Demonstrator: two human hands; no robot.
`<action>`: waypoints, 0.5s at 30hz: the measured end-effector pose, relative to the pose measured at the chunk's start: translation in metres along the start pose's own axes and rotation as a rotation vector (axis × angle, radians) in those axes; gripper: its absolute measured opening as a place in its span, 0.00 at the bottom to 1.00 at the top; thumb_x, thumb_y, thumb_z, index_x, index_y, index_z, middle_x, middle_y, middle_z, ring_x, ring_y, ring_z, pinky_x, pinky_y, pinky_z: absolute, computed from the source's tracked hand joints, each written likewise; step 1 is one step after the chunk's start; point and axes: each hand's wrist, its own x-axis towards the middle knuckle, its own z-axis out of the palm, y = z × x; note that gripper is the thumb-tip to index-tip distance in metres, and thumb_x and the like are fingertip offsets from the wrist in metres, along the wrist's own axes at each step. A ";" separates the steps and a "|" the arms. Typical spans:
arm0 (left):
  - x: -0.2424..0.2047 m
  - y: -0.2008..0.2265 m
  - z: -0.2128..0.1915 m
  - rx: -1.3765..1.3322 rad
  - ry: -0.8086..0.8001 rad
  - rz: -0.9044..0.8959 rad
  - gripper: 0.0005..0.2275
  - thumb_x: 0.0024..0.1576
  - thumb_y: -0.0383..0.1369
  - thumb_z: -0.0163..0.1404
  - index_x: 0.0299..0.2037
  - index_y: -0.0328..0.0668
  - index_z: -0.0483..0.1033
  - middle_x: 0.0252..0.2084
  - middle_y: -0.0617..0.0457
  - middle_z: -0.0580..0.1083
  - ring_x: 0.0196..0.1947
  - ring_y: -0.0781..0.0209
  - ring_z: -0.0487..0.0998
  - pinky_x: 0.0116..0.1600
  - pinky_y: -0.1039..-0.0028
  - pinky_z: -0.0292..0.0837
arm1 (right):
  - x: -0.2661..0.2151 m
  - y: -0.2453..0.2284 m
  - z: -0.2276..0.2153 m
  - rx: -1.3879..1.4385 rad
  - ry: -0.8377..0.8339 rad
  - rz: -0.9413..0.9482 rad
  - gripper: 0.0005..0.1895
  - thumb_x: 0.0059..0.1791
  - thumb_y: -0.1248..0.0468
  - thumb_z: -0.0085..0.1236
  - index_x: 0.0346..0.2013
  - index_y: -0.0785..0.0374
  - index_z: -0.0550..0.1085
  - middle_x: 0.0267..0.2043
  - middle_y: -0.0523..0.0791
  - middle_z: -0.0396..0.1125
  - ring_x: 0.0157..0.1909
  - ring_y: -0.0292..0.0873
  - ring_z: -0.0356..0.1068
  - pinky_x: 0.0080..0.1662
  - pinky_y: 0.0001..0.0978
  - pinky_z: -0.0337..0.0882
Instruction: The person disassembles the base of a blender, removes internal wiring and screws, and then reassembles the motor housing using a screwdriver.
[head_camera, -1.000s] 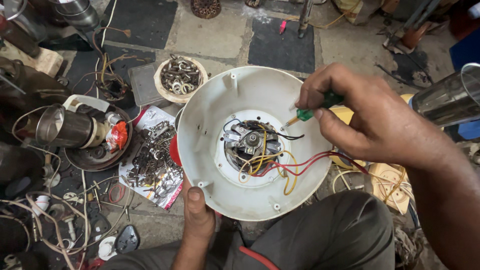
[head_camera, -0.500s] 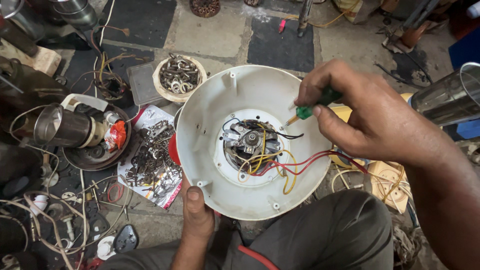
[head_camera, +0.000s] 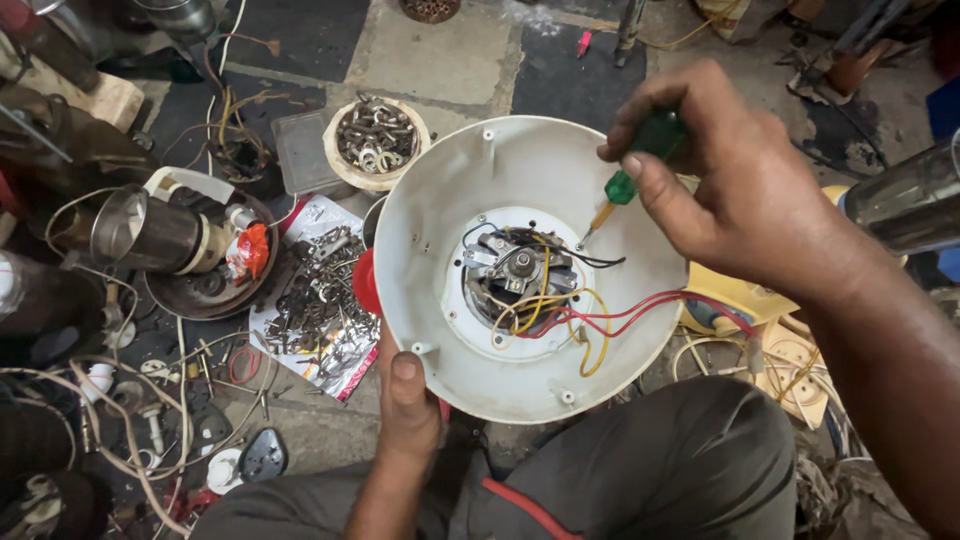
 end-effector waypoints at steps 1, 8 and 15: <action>0.000 0.000 0.000 0.007 0.001 0.002 0.50 0.56 0.67 0.47 0.74 0.28 0.51 0.71 0.39 0.62 0.70 0.48 0.64 0.72 0.61 0.59 | 0.001 -0.001 0.001 -0.046 0.015 -0.033 0.20 0.55 0.71 0.57 0.59 0.65 0.62 0.49 0.50 0.74 0.52 0.42 0.78 0.51 0.35 0.79; -0.001 -0.001 -0.003 0.018 -0.011 0.010 0.50 0.55 0.67 0.48 0.74 0.28 0.51 0.71 0.39 0.62 0.70 0.49 0.65 0.72 0.61 0.59 | -0.003 -0.004 0.002 -0.016 -0.029 -0.113 0.28 0.50 0.74 0.55 0.64 0.64 0.62 0.50 0.51 0.74 0.51 0.44 0.76 0.51 0.36 0.76; 0.000 -0.003 -0.006 0.111 0.000 0.040 0.46 0.57 0.65 0.45 0.73 0.28 0.54 0.70 0.41 0.64 0.70 0.51 0.65 0.73 0.63 0.58 | -0.019 0.011 0.016 -0.048 0.132 0.103 0.25 0.51 0.69 0.66 0.59 0.66 0.65 0.43 0.49 0.76 0.45 0.41 0.80 0.36 0.33 0.76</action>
